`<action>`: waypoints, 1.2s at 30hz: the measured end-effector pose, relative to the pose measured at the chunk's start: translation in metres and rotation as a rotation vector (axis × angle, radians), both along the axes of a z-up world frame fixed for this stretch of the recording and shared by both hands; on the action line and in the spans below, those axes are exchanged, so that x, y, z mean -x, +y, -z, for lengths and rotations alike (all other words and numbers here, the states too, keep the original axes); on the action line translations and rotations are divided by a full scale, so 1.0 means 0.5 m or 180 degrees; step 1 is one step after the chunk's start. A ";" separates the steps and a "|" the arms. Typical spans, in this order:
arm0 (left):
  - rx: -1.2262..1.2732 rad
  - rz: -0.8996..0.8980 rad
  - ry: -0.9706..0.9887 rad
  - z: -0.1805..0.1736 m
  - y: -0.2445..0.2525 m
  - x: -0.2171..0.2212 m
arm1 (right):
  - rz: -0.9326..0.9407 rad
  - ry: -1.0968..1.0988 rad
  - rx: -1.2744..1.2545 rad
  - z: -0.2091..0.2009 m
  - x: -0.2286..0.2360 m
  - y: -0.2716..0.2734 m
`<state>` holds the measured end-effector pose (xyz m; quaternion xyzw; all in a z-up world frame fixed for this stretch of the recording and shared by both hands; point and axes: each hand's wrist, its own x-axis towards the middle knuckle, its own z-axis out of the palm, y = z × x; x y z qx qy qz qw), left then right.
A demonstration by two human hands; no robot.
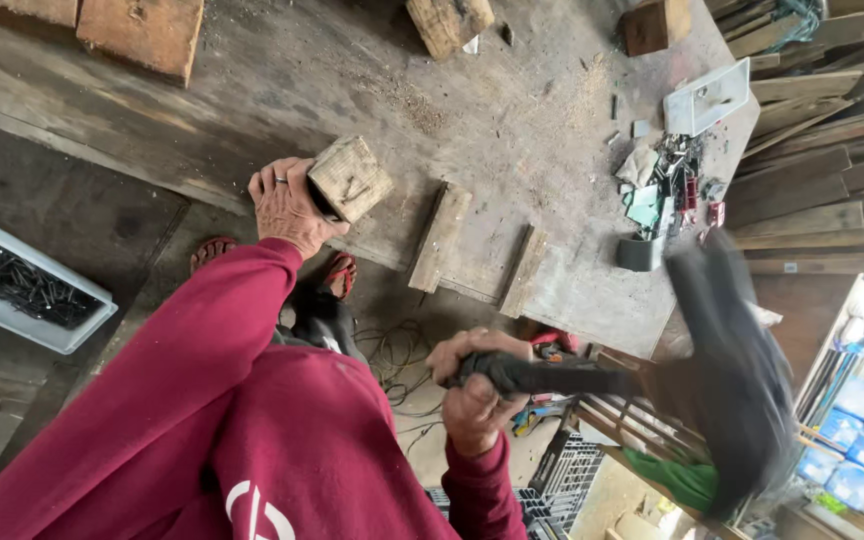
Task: The person uses a hammer to remove nails from various wood blocks on a workbench, handling the blocks one by one and pulling the nails out.
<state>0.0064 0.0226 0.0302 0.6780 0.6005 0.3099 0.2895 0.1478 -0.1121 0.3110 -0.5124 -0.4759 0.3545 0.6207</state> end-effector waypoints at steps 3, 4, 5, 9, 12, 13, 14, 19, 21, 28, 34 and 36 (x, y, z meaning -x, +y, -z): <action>-0.0036 -0.0014 -0.0030 0.000 -0.005 0.004 | -0.0657 -0.0768 0.0589 0.051 0.011 0.014; -0.0008 0.0006 -0.0048 -0.004 -0.014 0.007 | -0.0477 -0.1181 0.1543 0.085 0.025 0.017; -0.0030 -0.0004 -0.0071 -0.005 -0.003 0.008 | -0.0297 -0.1606 0.2443 0.120 0.034 0.028; 0.0156 -0.0061 -0.0038 -0.020 0.005 -0.007 | 0.0363 0.0081 0.3371 0.173 0.013 -0.024; 0.0178 -0.0131 0.0120 -0.026 0.000 -0.015 | -0.0196 -0.0968 0.2091 0.220 -0.016 -0.047; 0.0136 -0.0166 0.0159 -0.030 0.014 -0.017 | -0.0321 -0.0941 0.2344 0.240 -0.031 -0.032; 0.0093 -0.0202 0.0198 -0.034 0.031 -0.017 | -0.0449 -0.0917 0.2594 0.260 -0.045 -0.012; 0.0705 -0.0685 0.0179 -0.071 0.065 -0.049 | -0.0560 -0.0334 0.2960 0.282 -0.144 0.042; 0.0640 -0.0982 -0.0120 -0.100 0.101 -0.060 | -0.0540 -0.0121 0.3118 0.272 -0.186 0.084; 0.0797 -0.2296 -0.1513 -0.218 0.221 -0.074 | -0.0914 -0.0399 0.3467 0.287 -0.334 0.222; -0.0093 -0.2372 -0.0517 -0.273 0.416 0.058 | -0.1293 -0.0171 0.3721 0.300 -0.419 0.272; -0.0003 -0.2426 -0.0380 -0.275 0.512 0.106 | -0.1278 -0.0083 0.3658 0.304 -0.415 0.293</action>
